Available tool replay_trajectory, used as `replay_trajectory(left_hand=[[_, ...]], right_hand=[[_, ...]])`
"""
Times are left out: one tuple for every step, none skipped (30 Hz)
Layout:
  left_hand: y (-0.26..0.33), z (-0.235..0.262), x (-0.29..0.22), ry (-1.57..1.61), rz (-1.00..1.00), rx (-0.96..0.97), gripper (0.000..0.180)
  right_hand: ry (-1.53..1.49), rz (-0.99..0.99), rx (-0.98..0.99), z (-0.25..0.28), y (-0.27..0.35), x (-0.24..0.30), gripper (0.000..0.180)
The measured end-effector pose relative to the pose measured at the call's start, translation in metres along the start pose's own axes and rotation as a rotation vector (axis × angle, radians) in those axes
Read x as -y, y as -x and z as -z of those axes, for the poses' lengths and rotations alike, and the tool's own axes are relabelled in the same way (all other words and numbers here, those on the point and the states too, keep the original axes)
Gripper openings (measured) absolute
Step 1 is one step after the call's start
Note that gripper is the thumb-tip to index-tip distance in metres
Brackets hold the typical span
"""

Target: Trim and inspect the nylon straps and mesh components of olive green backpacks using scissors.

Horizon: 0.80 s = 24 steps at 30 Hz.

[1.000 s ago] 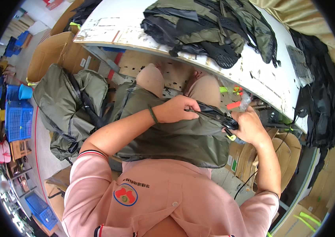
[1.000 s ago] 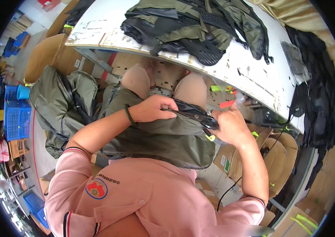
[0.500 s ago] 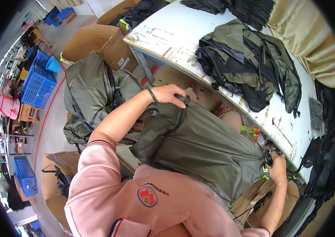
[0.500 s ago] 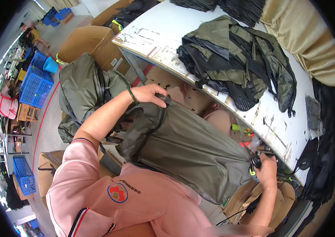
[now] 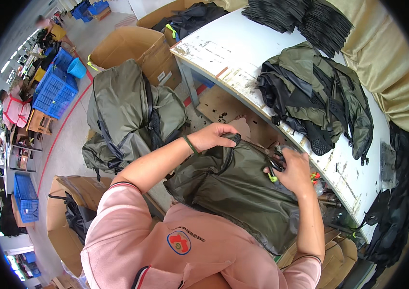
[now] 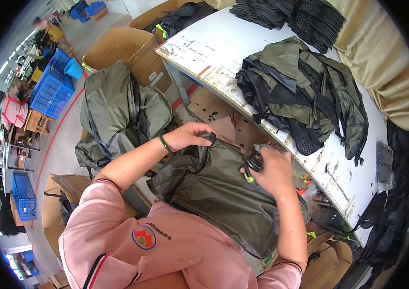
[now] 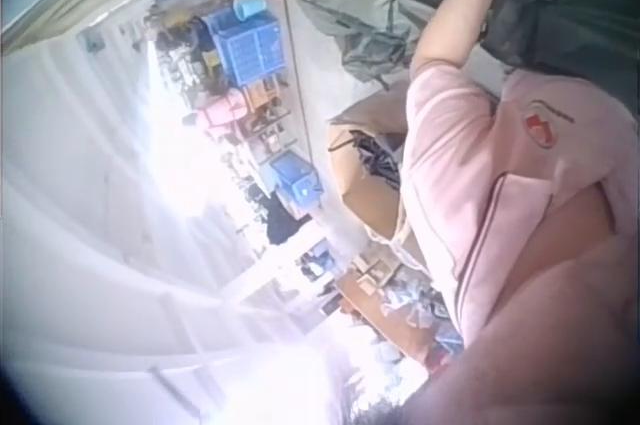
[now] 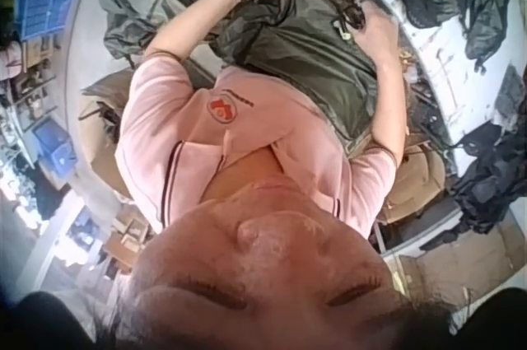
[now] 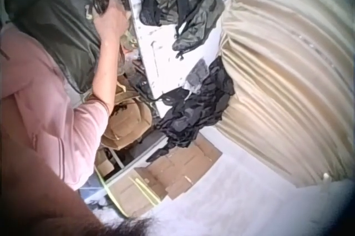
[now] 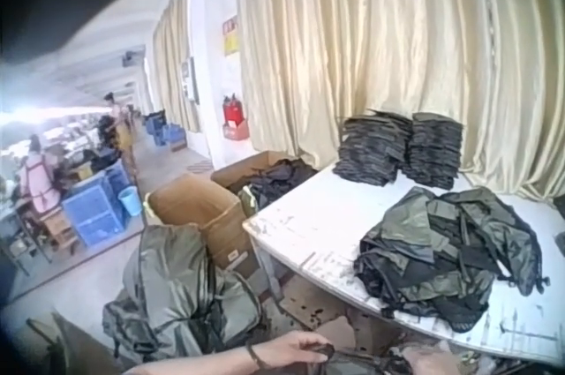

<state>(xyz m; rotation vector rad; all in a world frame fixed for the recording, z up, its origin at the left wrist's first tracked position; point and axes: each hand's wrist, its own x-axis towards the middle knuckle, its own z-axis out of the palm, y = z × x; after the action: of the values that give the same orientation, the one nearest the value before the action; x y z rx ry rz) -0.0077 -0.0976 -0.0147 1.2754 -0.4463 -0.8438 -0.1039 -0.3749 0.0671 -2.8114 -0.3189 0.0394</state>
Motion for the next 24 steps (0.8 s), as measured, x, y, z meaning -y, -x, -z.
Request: replay_trajectory(left_hand=[[0.001, 0.000, 0.000, 0.003, -0.003, -0.002, 0.021], [0.002, -0.001, 0.001, 0.005, -0.005, -0.008, 0.021], [0.003, -0.002, 0.001, 0.009, -0.010, -0.024, 0.021], [0.004, -0.002, 0.001, 0.013, -0.014, -0.039, 0.021], [0.005, -0.002, 0.002, 0.017, -0.015, -0.042, 0.021], [0.006, -0.002, 0.002, 0.022, -0.012, -0.041, 0.021], [0.006, -0.002, 0.002, 0.027, -0.007, -0.038, 0.021], [0.007, -0.002, 0.003, 0.029, -0.008, -0.039, 0.021], [0.007, -0.002, 0.004, 0.037, -0.014, -0.044, 0.020], [0.008, -0.003, 0.005, 0.045, -0.019, -0.048, 0.020], [0.008, -0.003, 0.005, 0.046, -0.019, -0.045, 0.020], [0.008, -0.003, 0.004, 0.050, -0.008, -0.039, 0.021], [0.008, -0.003, 0.004, 0.054, 0.004, -0.033, 0.021], [0.009, -0.003, 0.004, 0.055, 0.004, -0.034, 0.021], [0.009, -0.003, 0.003, 0.067, 0.011, -0.030, 0.022], [0.009, -0.003, 0.003, 0.079, 0.018, -0.026, 0.023], [0.009, -0.002, 0.005, 0.079, 0.018, -0.027, 0.023], [0.008, 0.000, 0.008, 0.055, 0.015, -0.041, 0.023], [0.007, 0.002, 0.010, 0.031, 0.012, -0.054, 0.024], [0.007, 0.002, 0.009, 0.031, 0.013, -0.055, 0.024], [0.007, 0.002, 0.007, -0.001, 0.002, -0.041, 0.023], [0.007, 0.003, 0.005, -0.035, -0.010, -0.029, 0.023], [0.008, 0.002, 0.003, -0.037, -0.011, -0.034, 0.023], [0.010, 0.003, 0.000, -0.043, 0.001, -0.018, 0.023]], right_hand=[[0.003, 0.000, 0.002, 0.000, -0.005, 0.005, 0.048], [0.009, 0.022, 0.006, -0.001, -0.011, 0.010, 0.048], [0.015, 0.043, 0.011, -0.002, -0.015, 0.013, 0.049], [-0.004, 0.056, -0.003, -0.005, -0.016, 0.014, 0.048], [-0.002, 0.059, 0.000, -0.006, -0.018, 0.015, 0.048], [-0.008, 0.068, 0.000, -0.006, -0.019, 0.017, 0.048], [-0.015, 0.076, 0.000, -0.006, -0.020, 0.018, 0.047], [-0.014, 0.077, 0.002, -0.007, -0.020, 0.018, 0.047], [0.002, 0.075, 0.011, -0.007, -0.021, 0.018, 0.046], [0.019, 0.073, 0.021, -0.007, -0.021, 0.018, 0.046], [0.020, 0.071, 0.021, -0.007, -0.021, 0.018, 0.046], [0.021, 0.083, 0.001, -0.008, -0.021, 0.017, 0.045], [0.021, 0.096, -0.018, -0.008, -0.020, 0.016, 0.045], [0.021, 0.096, -0.017, -0.009, -0.020, 0.015, 0.045], [0.019, 0.083, 0.003, -0.009, -0.020, 0.014, 0.044], [0.017, 0.069, 0.023, -0.010, -0.020, 0.013, 0.042], [0.017, 0.071, 0.023, -0.010, -0.020, 0.014, 0.042], [0.002, 0.064, 0.023, -0.010, -0.019, 0.014, 0.042], [-0.013, 0.058, 0.022, -0.011, -0.019, 0.014, 0.041], [-0.014, 0.058, 0.023, -0.012, -0.019, 0.014, 0.041], [-0.016, 0.040, 0.028, -0.014, -0.020, 0.013, 0.041], [-0.018, 0.024, 0.033, -0.016, -0.021, 0.012, 0.041], [-0.020, 0.029, 0.032, -0.019, -0.020, 0.010, 0.041], [-0.027, 0.013, 0.036, -0.022, -0.021, 0.008, 0.042]])
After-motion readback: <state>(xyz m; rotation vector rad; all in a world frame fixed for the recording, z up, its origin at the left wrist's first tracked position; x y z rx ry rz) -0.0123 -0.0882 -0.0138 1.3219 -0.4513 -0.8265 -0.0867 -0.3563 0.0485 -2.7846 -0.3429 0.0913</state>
